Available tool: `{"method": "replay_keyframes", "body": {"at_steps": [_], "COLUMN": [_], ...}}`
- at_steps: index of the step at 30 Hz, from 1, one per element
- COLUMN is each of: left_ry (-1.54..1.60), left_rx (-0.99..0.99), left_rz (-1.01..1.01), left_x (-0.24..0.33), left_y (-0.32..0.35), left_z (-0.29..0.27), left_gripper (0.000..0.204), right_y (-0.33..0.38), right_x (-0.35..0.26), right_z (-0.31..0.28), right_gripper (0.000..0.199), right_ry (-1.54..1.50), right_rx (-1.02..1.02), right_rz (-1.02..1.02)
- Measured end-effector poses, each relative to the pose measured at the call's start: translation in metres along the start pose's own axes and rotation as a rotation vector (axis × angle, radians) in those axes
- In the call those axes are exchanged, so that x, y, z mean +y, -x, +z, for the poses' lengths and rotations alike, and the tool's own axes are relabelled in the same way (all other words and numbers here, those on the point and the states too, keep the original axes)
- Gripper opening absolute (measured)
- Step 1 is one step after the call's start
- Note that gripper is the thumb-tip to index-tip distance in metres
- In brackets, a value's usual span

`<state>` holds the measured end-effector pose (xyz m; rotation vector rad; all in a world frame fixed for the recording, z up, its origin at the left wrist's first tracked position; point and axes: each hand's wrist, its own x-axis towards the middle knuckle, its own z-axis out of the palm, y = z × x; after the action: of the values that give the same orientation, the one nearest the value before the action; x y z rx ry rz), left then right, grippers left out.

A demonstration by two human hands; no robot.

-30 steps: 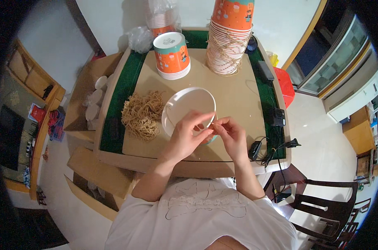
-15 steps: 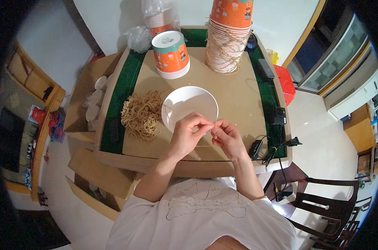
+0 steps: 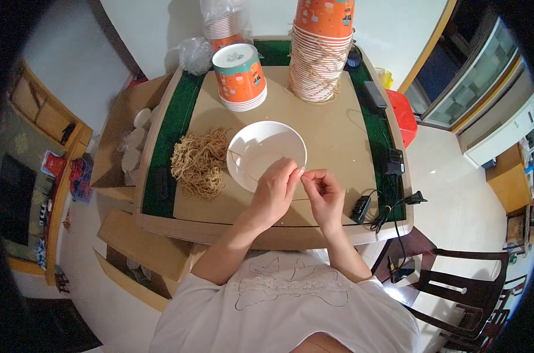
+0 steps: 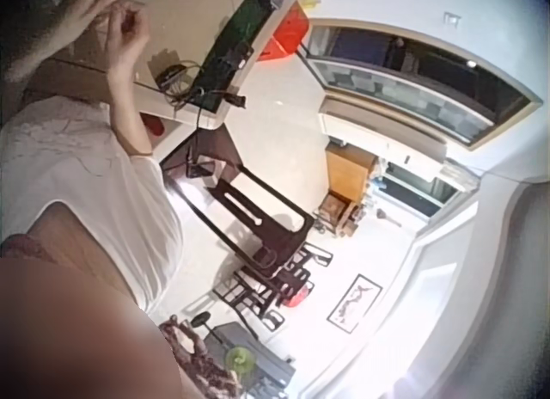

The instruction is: Securing rubber bands onto paper buckets for packaging.

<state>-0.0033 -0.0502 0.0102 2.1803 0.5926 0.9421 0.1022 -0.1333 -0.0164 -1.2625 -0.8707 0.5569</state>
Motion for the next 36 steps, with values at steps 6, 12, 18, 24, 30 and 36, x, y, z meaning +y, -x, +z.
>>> {"method": "replay_keyframes", "body": {"at_steps": [6,12,18,24,30,36], "left_ry": [-0.129,0.032,0.152,0.235,0.233,0.265], "left_rx": [-0.049,-0.067,-0.101,-0.153,-0.183,-0.232], "left_rz": [-0.009,-0.231,-0.260,-0.293,-0.257,-0.276], "left_x": [-0.006,-0.008,-0.005,-0.007,-0.004,-0.004], "left_y": [0.003,-0.003,-0.006,-0.005,-0.005,-0.007], "left_z": [0.000,-0.019,-0.033,-0.033,-0.034,-0.035], "left_gripper": [0.015,0.025,0.027,0.035,0.041,0.043], "right_y": [-0.010,-0.017,-0.019,-0.021,-0.024,-0.024], "right_x": [0.019,-0.001,-0.007,-0.007,-0.006,-0.006], "right_z": [-0.012,0.007,0.016,0.016,0.016,0.015], "right_gripper": [0.007,0.008,0.011,0.010,0.009,0.009], "right_ry": [-0.053,0.188,0.224,0.228,0.247,0.252], "right_rx": [0.073,-0.004,0.067,0.105,0.116,0.096], "right_rz": [0.140,-0.114,-0.207,-0.247,-0.226,-0.217]}}
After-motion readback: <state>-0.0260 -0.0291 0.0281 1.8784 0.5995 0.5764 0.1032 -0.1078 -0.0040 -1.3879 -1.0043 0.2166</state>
